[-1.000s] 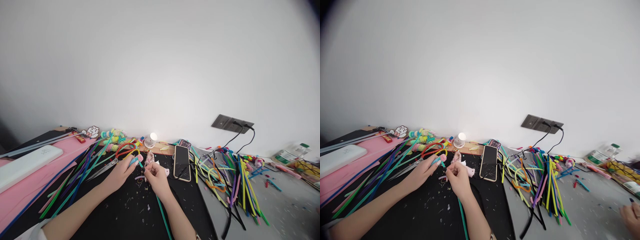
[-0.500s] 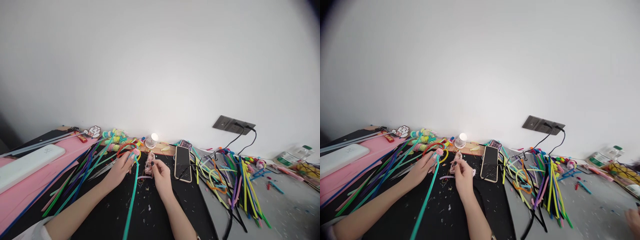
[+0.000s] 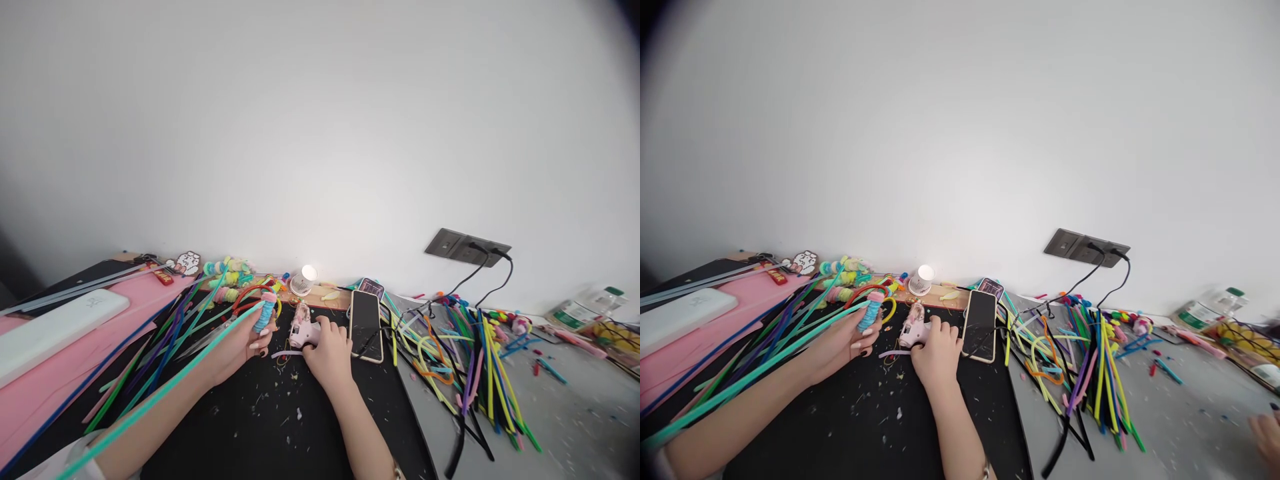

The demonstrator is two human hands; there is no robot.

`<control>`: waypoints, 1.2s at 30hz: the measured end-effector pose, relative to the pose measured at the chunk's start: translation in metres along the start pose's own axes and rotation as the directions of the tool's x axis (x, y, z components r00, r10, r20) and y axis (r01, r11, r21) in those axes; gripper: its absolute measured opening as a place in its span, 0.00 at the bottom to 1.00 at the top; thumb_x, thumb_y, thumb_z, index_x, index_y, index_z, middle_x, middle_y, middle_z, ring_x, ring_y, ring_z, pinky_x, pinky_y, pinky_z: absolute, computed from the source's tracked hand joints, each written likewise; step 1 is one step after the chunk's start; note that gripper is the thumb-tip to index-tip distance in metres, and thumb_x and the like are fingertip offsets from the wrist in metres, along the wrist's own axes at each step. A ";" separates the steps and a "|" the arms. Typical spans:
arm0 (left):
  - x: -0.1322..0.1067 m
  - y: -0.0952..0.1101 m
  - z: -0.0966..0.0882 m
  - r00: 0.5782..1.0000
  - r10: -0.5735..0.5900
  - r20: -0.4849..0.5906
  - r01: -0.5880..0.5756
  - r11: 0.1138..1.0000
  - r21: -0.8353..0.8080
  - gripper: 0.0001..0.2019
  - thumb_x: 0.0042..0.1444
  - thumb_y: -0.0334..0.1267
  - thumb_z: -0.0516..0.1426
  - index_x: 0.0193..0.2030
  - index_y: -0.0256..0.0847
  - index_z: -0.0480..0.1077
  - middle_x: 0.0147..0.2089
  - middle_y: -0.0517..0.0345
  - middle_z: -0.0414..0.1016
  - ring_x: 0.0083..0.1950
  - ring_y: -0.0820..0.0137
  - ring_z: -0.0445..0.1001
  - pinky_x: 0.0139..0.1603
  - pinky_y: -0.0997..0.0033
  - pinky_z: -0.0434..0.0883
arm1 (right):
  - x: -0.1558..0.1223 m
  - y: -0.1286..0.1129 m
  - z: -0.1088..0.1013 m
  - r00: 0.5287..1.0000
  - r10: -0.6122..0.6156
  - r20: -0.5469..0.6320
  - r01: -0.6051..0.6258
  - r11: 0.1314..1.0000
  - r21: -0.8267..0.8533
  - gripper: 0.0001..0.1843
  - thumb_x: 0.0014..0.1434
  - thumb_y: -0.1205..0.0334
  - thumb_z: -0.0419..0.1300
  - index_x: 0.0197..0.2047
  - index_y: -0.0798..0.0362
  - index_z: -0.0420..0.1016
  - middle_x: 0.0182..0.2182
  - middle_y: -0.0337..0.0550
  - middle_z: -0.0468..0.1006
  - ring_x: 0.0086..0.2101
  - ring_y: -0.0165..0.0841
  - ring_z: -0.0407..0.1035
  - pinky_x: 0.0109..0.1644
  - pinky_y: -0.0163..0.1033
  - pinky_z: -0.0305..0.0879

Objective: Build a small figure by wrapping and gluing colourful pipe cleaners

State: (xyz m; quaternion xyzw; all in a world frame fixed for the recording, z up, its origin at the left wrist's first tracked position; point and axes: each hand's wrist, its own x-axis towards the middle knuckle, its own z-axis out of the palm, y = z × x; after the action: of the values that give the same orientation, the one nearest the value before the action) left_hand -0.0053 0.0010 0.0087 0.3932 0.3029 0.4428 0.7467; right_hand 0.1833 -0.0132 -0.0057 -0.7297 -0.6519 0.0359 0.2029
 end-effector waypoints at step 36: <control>0.009 -0.009 -0.001 0.990 0.091 -0.112 -0.071 0.982 0.174 0.16 0.56 0.53 0.54 0.31 0.42 0.59 0.22 0.69 0.58 0.17 0.81 0.51 0.21 0.76 0.56 | -0.001 -0.006 -0.002 0.939 -0.337 -0.062 0.266 0.601 0.754 0.04 0.55 0.64 0.58 0.29 0.52 0.67 0.25 0.35 0.67 0.26 0.30 0.61 0.31 0.33 0.57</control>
State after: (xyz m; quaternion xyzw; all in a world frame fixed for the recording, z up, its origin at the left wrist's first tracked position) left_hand 0.0015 0.0069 -0.0005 0.4404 0.3673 0.4681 0.6724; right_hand 0.1779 -0.0143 -0.0019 -0.4567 -0.6995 0.2990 0.4611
